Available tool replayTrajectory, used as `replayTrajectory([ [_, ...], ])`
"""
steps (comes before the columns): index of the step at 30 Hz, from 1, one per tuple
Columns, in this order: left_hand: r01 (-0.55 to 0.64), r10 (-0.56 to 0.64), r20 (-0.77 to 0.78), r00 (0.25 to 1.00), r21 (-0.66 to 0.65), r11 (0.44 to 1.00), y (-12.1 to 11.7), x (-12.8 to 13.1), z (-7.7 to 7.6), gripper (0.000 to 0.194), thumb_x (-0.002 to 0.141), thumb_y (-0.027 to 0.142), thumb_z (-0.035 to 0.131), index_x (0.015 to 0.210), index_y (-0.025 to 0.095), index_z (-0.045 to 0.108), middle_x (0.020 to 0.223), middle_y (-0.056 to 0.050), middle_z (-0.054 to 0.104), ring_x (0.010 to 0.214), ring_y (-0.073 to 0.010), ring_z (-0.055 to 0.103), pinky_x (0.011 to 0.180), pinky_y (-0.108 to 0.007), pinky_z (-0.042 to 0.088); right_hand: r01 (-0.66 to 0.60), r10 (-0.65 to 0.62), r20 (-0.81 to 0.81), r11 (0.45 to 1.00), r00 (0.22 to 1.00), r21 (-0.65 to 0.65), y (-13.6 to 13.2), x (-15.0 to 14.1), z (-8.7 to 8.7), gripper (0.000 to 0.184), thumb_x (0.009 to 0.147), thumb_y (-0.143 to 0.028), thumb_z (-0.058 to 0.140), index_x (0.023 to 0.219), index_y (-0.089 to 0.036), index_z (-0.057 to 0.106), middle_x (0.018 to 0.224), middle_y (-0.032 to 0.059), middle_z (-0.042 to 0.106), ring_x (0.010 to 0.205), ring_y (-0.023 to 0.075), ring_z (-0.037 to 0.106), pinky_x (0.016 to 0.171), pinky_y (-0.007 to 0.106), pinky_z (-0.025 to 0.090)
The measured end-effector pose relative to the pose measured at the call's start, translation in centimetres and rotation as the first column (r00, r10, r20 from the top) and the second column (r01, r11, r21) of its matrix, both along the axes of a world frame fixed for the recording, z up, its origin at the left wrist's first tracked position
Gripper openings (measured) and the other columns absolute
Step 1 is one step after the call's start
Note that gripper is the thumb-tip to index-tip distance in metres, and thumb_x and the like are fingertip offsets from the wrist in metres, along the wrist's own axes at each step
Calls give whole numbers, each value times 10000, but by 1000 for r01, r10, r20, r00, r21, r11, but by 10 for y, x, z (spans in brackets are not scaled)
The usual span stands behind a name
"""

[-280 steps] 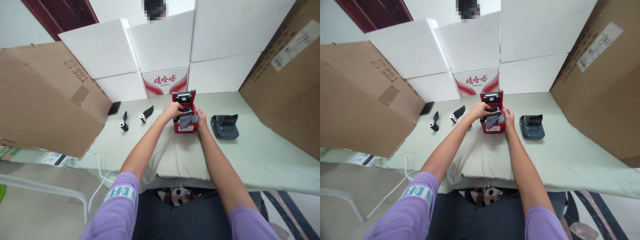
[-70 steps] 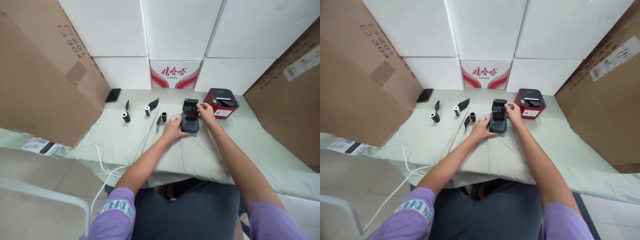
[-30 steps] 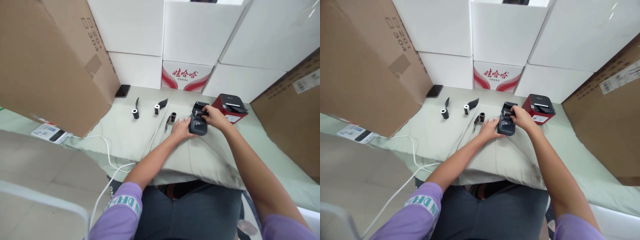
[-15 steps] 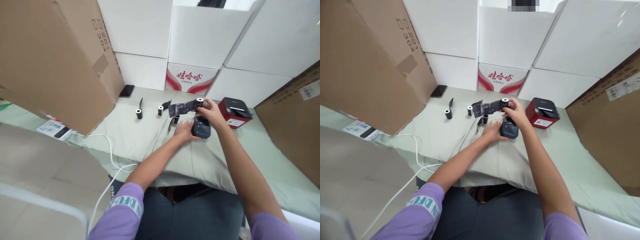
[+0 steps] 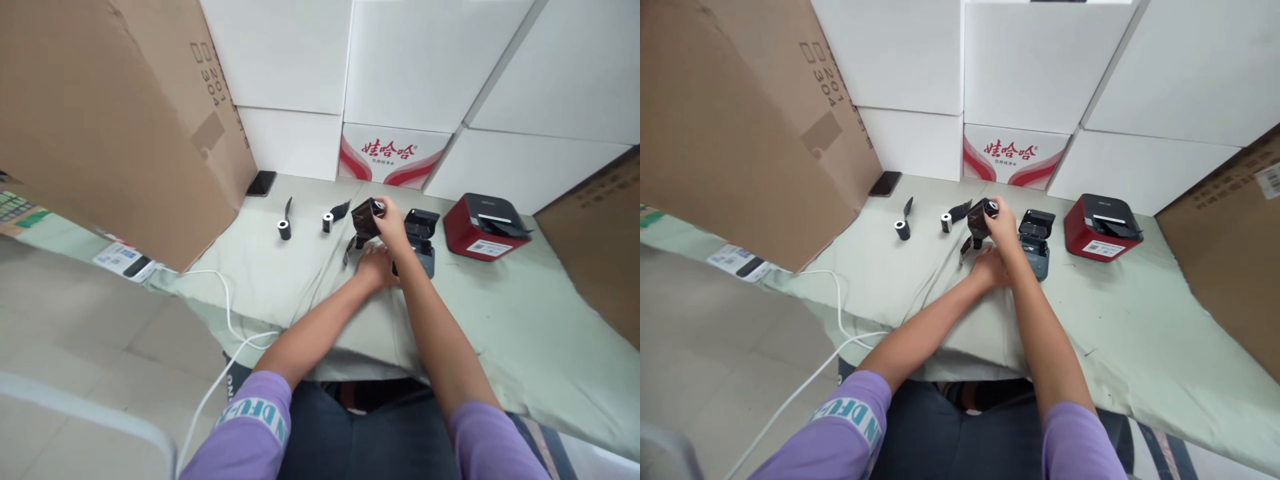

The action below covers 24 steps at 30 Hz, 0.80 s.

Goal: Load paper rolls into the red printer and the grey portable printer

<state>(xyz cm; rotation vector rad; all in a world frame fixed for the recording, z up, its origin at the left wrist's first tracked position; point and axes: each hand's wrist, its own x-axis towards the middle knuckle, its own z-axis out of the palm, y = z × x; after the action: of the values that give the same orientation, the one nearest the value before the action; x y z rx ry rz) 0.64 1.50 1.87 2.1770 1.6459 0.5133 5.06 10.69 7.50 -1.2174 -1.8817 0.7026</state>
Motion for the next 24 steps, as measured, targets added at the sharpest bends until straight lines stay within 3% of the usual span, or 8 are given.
replayTrajectory([
  [6, -3, 0, 68, 998, 41, 999, 2, 0, -5, 768, 864, 500, 683, 1547, 237, 450, 1573, -90, 539, 1471, -398, 449, 1299, -579, 258, 31, -53, 157, 990, 986, 139, 2, -12, 8, 252, 862, -364, 625, 1062, -221, 676, 931, 91, 735, 872, 268, 652, 849, 373, 508],
  [9, -6, 1, 82, 997, 63, 998, 2, -1, -6, 760, 852, 507, 692, 1531, 255, 463, 1537, -85, 574, 1458, -395, 468, 1281, -567, 302, -38, -12, 258, 981, 966, 189, 3, -16, 6, 260, 862, -302, 631, 1107, -229, 677, 941, 90, 741, 894, 277, 662, 860, 377, 508],
  [13, -9, 2, 74, 997, 96, 995, 3, 0, -5, 809, 803, 546, 735, 1504, 221, 496, 1502, -100, 604, 1433, -389, 498, 1285, -536, 318, -174, 98, 488, 978, 867, 114, 10, -20, -1, 252, 802, -157, 655, 1020, -249, 742, 936, 86, 766, 954, 298, 691, 884, 396, 527],
  [16, -6, 5, 31, 1000, 34, 999, 3, 1, -3, 831, 771, 549, 772, 1472, 175, 527, 1525, -127, 579, 1446, -386, 486, 1309, -538, 275, -216, 182, 581, 976, 793, -10, 22, -24, 1, 199, 786, -136, 685, 925, -237, 785, 915, 97, 778, 977, 309, 705, 913, 408, 533],
  [19, -3, 2, 46, 999, 32, 999, 0, 0, -1, 835, 763, 560, 786, 1457, 170, 532, 1530, -126, 574, 1463, -361, 473, 1313, -532, 269, -212, 246, 573, 969, 781, -127, 32, -30, 14, 119, 804, -195, 731, 893, -214, 809, 917, 111, 784, 998, 313, 707, 954, 433, 522],
  [21, 2, -8, 70, 998, 77, 997, -2, -1, 0, 789, 796, 583, 756, 1450, 199, 539, 1519, -102, 589, 1473, -347, 464, 1304, -546, 279, -227, 258, 503, 966, 825, -125, 26, -35, 31, 125, 838, -253, 728, 909, -202, 816, 933, 112, 783, 1012, 310, 703, 981, 451, 510],
  [23, 17, -25, 74, 997, 105, 994, -5, -2, 1, 739, 841, 590, 711, 1461, 229, 534, 1525, -77, 589, 1481, -343, 455, 1298, -567, 277, -333, 334, 317, 941, 888, -58, 0, -39, 55, 192, 883, -348, 699, 936, -203, 814, 917, 91, 773, 990, 284, 702, 964, 434, 525],
  [24, 19, -28, 73, 997, 110, 994, -6, -3, 1, 722, 863, 588, 690, 1475, 242, 526, 1533, -67, 585, 1486, -341, 452, 1297, -564, 279, -430, 427, 162, 903, 890, -18, -20, -40, 68, 250, 900, -419, 683, 942, -207, 808, 890, 76, 764, 945, 258, 700, 915, 406, 545],
])
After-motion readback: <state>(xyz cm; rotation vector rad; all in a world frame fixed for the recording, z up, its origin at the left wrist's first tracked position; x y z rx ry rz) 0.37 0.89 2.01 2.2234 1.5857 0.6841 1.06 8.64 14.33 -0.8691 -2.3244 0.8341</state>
